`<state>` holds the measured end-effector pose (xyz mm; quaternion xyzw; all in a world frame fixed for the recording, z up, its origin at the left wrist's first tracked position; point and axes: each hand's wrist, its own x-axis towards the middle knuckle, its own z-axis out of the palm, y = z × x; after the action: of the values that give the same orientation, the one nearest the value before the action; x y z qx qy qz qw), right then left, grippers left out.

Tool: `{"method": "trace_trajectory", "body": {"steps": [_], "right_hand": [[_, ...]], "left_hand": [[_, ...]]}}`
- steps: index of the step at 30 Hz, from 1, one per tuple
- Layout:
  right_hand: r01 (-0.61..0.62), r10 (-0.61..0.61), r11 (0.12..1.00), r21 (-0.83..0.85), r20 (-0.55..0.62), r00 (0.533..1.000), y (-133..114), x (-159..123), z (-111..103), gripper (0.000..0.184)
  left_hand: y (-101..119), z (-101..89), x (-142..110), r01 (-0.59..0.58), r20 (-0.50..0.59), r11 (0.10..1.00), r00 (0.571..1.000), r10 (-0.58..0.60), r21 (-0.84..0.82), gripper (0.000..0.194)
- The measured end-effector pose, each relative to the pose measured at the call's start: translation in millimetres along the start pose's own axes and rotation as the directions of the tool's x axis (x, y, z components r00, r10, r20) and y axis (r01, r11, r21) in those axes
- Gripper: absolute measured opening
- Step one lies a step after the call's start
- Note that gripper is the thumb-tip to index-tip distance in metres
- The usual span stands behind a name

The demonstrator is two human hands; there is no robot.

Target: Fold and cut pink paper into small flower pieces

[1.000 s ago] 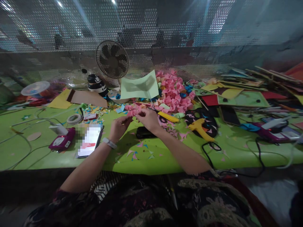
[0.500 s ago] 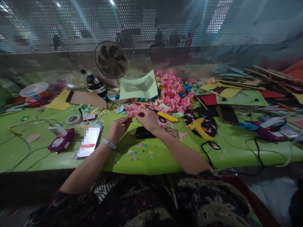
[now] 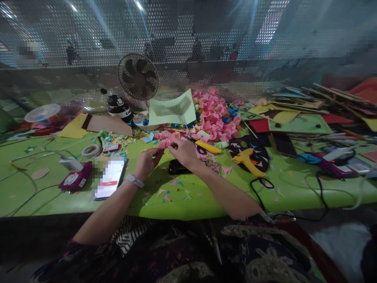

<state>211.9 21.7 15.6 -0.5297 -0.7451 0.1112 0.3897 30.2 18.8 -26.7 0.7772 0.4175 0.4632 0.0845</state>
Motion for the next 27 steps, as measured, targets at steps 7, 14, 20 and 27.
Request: {"method": "trace_trajectory", "body": {"steps": [7, 14, 20, 27], "right_hand": [[0.010, -0.010, 1.000, -0.008, 0.005, 1.000, 0.4, -1.2, -0.2, 0.009], [0.013, -0.013, 1.000, -0.028, 0.006, 1.000, 0.6, -0.5, 0.1, 0.010], [-0.001, 0.001, 0.999, -0.032, 0.011, 1.000, 0.4, 0.1, -0.1, 0.010], [0.015, -0.015, 1.000, -0.005, 0.016, 1.000, 0.3, -0.2, 0.0, 0.009]], "left_hand": [[-0.6, -0.4, 0.3, 0.003, 0.017, 0.999, 1.000, -0.003, 0.042, 0.025], [1.7, 0.0, 0.4, -0.033, 0.015, 0.999, 0.999, 0.032, 0.026, 0.029], [1.5, 0.4, 0.4, 0.003, -0.004, 1.000, 1.000, -0.003, -0.031, 0.029], [1.2, 0.5, -0.2, 0.008, 0.010, 1.000, 1.000, -0.008, -0.002, 0.027]]}}
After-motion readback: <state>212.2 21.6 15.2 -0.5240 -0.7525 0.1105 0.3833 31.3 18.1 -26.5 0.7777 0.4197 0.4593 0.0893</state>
